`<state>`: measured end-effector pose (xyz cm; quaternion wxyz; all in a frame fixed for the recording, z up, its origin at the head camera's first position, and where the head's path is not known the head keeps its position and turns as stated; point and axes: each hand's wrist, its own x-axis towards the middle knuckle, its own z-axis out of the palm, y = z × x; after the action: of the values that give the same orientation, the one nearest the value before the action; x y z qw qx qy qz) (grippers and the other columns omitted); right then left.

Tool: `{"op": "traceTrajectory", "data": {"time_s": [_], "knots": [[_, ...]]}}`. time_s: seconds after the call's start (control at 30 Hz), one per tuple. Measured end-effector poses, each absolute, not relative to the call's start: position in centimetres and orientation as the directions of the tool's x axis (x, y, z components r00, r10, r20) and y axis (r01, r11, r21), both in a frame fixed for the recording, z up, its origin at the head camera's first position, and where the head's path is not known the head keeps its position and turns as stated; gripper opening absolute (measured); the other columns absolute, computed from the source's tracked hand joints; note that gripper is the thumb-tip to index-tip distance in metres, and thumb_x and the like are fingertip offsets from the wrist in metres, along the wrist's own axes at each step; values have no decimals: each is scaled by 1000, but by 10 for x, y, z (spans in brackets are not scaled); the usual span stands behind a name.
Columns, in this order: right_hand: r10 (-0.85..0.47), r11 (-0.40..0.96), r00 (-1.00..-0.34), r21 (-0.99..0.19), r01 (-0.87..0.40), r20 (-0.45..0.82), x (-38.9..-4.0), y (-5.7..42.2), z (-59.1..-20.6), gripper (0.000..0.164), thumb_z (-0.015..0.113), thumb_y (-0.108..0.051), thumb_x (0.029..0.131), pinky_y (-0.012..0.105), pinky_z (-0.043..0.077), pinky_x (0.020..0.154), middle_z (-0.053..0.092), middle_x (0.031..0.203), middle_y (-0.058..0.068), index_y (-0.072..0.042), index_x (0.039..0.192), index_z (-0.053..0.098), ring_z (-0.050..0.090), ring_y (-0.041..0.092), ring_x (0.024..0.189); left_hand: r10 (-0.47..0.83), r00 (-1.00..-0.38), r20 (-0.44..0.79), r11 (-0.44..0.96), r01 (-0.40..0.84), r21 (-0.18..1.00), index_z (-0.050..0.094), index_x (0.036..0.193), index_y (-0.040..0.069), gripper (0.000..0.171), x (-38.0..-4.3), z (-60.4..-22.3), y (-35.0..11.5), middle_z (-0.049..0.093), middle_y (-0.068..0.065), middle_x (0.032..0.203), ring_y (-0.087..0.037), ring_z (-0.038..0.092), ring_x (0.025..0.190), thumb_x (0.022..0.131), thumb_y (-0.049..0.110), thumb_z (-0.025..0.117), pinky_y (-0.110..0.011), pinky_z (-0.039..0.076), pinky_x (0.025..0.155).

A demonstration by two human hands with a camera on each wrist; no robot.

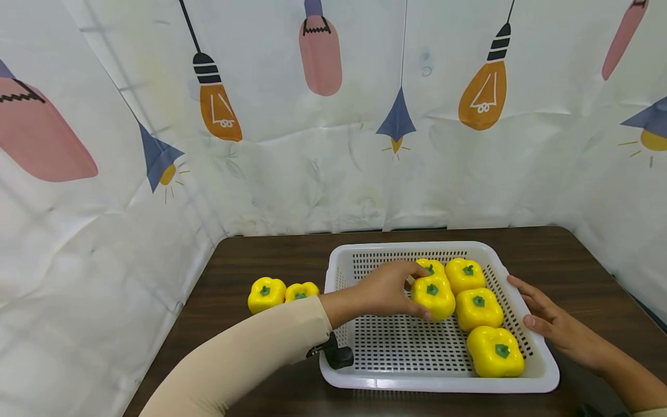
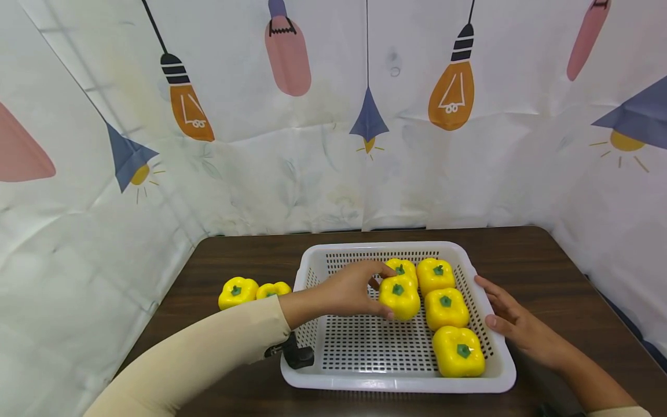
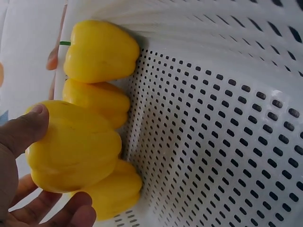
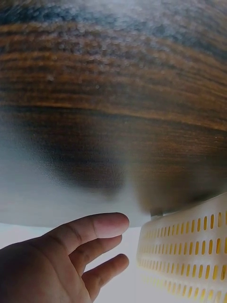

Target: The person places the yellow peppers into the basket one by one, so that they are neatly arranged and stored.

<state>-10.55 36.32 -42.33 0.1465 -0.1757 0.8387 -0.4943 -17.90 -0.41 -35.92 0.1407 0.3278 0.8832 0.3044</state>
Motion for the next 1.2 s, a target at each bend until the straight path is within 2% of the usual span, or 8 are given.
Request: {"op": "traceTrajectory", "data": {"time_s": [0.27,0.4,0.53,0.7,0.93,1.2], "knots": [[-447,441,-892,-885,-151,-71,-106,363,-424,66,36,-19,111,41,59,78,9,156,44,-28,166,0,49,-5,119,662,-746,-71,618,489,615,63,137,17,74,-178,-368,3,63,9,127,-8,63,103,74,40,94,-16,50,83],[-447,425,-891,-895,-139,-74,-106,364,-424,67,37,-19,111,42,60,77,9,156,44,-28,166,0,53,0,117,658,-752,-48,621,505,599,64,137,16,74,-178,-372,5,63,8,127,-8,61,106,73,41,94,-18,49,87],[-444,417,-893,-899,-132,-75,-106,364,-424,67,37,-18,111,43,61,76,8,155,45,-28,166,-1,55,2,115,657,-753,-32,633,528,566,67,133,18,73,-177,-374,9,64,8,122,-6,57,109,71,42,95,-20,48,91],[-441,422,-894,-897,-131,-77,-106,364,-425,67,37,-19,111,43,61,76,9,155,45,-28,166,-1,55,1,116,646,-761,-59,660,518,545,66,133,20,74,-175,-377,13,60,9,117,-3,54,104,69,44,95,-20,47,90],[-442,414,-893,-902,-121,-83,-106,364,-425,66,35,-19,111,39,60,76,13,153,46,-29,166,-2,58,6,114,649,-758,-60,665,528,528,65,134,19,75,-174,-379,17,61,9,119,-3,53,107,70,45,95,-20,46,94],[-449,414,-891,-898,-147,-61,-106,364,-425,66,35,-18,111,38,60,76,15,152,47,-27,166,-1,57,4,115,629,-775,-65,693,520,499,66,131,17,76,-172,-380,21,59,5,123,-5,53,108,68,47,96,-21,47,95]]}}
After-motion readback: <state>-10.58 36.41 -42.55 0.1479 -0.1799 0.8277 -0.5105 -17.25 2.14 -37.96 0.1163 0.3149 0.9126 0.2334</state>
